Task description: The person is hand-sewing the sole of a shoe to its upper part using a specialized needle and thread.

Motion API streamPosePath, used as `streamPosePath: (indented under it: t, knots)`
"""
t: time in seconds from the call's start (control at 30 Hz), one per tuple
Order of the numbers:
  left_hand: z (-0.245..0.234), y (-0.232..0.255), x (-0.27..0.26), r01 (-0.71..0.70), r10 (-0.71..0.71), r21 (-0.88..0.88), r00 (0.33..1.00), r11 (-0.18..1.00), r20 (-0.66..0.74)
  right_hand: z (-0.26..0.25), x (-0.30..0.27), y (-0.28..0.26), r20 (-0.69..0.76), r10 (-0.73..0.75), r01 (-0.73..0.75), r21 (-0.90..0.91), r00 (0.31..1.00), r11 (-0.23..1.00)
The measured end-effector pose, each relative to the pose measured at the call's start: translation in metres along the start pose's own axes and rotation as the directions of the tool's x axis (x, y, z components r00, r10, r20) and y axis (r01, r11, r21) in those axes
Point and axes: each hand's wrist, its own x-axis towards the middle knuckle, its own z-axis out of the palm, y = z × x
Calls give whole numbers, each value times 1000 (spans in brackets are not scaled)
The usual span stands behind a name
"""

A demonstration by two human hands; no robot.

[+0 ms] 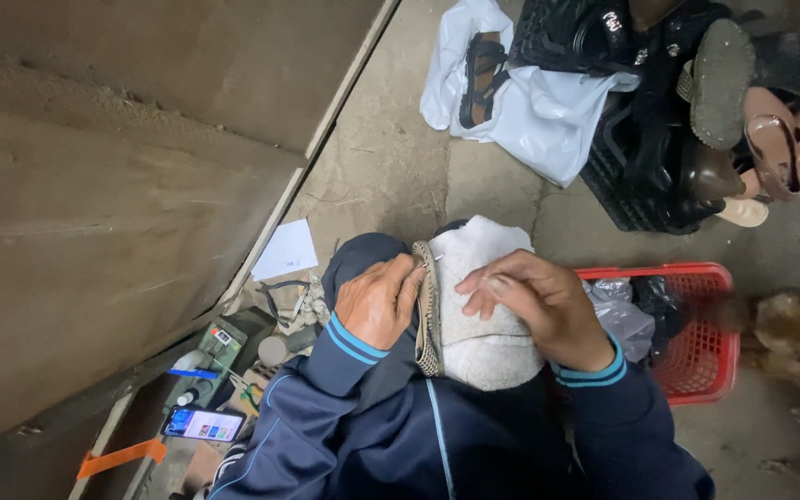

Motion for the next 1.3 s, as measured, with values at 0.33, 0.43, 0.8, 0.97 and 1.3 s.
streamPosePath:
  t: [0.33, 0.43, 0.8, 0.97, 1.3]
  knots:
    - [-4, -2, 0, -24, 24, 22, 999, 999, 27, 20, 26, 6, 84, 254, -104, -758, 964, 644]
    - [-3, -9, 0, -50, 52, -40, 997, 998, 64, 15, 22, -1, 113, 213, -65, -727, 971, 684]
    - [-25, -12, -11, 211, -223, 202, 974, 956, 39, 19, 21, 2, 11, -3, 10, -714, 1000, 701]
    - [-44, -43, -38, 381, -398, 300, 917, 875, -6, 22, 19, 14, -3, -114, 68, -789, 993, 611]
    - [-21, -22, -26, 277, -279, -133, 960, 952, 6, -2, -8, 40, 22, -85, 68, -805, 996, 590]
